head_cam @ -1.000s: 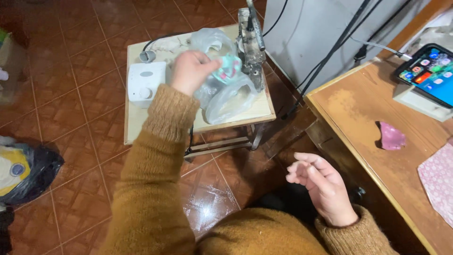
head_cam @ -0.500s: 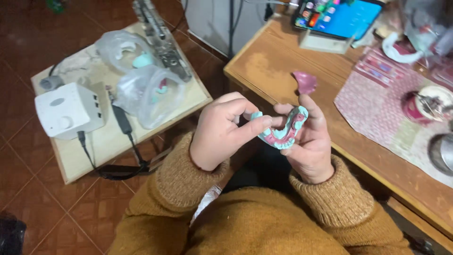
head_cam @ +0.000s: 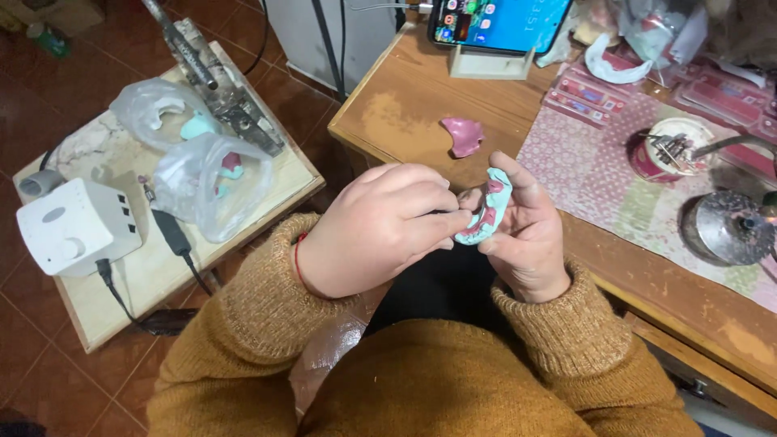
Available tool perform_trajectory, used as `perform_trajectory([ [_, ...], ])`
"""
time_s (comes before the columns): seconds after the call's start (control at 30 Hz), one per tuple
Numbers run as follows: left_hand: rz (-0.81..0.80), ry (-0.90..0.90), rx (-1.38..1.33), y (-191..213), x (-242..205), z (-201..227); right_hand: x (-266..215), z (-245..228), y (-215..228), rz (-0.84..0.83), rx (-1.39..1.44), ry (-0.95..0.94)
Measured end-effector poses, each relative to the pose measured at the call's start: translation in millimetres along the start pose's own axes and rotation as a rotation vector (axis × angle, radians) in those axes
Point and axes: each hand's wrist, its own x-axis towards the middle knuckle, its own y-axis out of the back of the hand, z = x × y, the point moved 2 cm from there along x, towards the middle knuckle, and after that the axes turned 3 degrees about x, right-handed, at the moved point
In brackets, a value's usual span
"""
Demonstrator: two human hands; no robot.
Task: The person uses a metal tool to scrape and shape a pink and teal dental mold held in their hands. They then place the mold in a plastic bag and use a rotary tool to grind and smooth the edges of the mold and a separate pink piece.
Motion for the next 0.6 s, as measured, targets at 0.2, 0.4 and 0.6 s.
perform_trajectory([
  [0.2,0.02,-0.003,-0.035,-14,10,-5,0,-4,7,0.048,-0.003,0.037],
  [0.4,0.044,-0.026,-0.036,-21,15,-7,-1,-6,13,0.08,0.034,-0.014],
  [0.6,0.001,0.014,-0.083,-21,18,-9,0,-7,12,0.027,0.018,-0.012],
])
